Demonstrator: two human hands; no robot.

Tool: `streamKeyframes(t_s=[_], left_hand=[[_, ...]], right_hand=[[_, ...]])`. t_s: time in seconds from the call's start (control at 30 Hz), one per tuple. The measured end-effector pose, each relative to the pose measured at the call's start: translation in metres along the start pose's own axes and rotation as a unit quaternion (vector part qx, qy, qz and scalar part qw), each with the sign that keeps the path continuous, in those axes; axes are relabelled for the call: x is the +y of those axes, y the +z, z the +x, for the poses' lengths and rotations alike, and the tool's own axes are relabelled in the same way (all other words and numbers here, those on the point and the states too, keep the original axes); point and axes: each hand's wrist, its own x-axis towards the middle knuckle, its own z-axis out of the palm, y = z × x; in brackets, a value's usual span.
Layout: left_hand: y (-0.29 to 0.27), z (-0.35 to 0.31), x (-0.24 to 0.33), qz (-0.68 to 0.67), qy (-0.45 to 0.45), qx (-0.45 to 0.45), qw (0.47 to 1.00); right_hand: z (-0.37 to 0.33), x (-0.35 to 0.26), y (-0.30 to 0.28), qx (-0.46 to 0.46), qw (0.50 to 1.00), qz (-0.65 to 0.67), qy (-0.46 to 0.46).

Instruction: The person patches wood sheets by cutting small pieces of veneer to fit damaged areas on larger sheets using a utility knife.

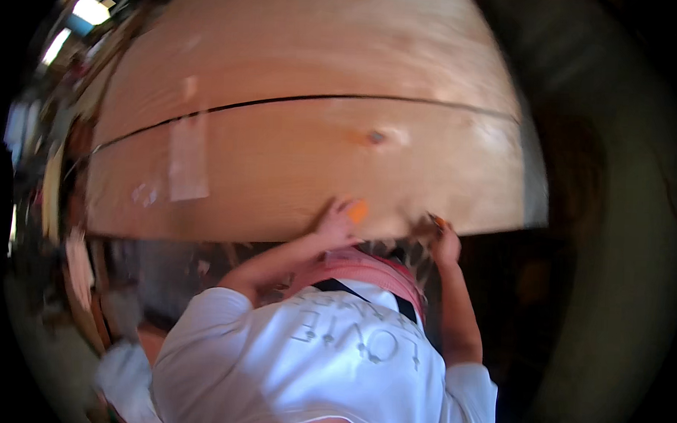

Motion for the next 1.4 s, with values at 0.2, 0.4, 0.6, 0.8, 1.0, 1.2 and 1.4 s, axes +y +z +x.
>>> streamKeyframes(t_s=[0.2, 0.4, 0.6, 0.8, 1.0, 1.2, 1.4], left_hand=[[0.016, -0.011, -0.066, -0.046, -0.089, 0.295, 0.95], [0.026, -0.102, -0.228, -0.07, -0.517, 0.309, 0.795], [0.055, -0.174, -0.319, -0.055, -0.673, 0.308, 0.67], [0.064, -0.134, -0.273, 0.017, -0.541, 0.284, 0.791], [0.077, -0.119, -0.171, -0.032, -0.244, 0.266, 0.932], [0.074, -0.129, -0.161, -0.063, -0.211, 0.285, 0.933], [0.045, -0.095, -0.203, -0.036, -0.243, 0.333, 0.91]], right_hand=[[0.02, -0.007, 0.038, 0.0, 0.996, 0.017, -0.082], [0.027, -0.032, 0.086, -0.044, 0.99, 0.031, -0.133], [0.017, -0.061, 0.103, -0.096, 0.985, 0.016, -0.145], [0.008, -0.077, 0.12, -0.08, 0.983, 0.0, -0.165], [0.012, -0.096, 0.151, -0.078, 0.978, 0.017, -0.194], [0.016, -0.115, 0.149, -0.097, 0.976, 0.027, -0.194], [0.009, -0.104, 0.144, -0.106, 0.978, 0.025, -0.177]])
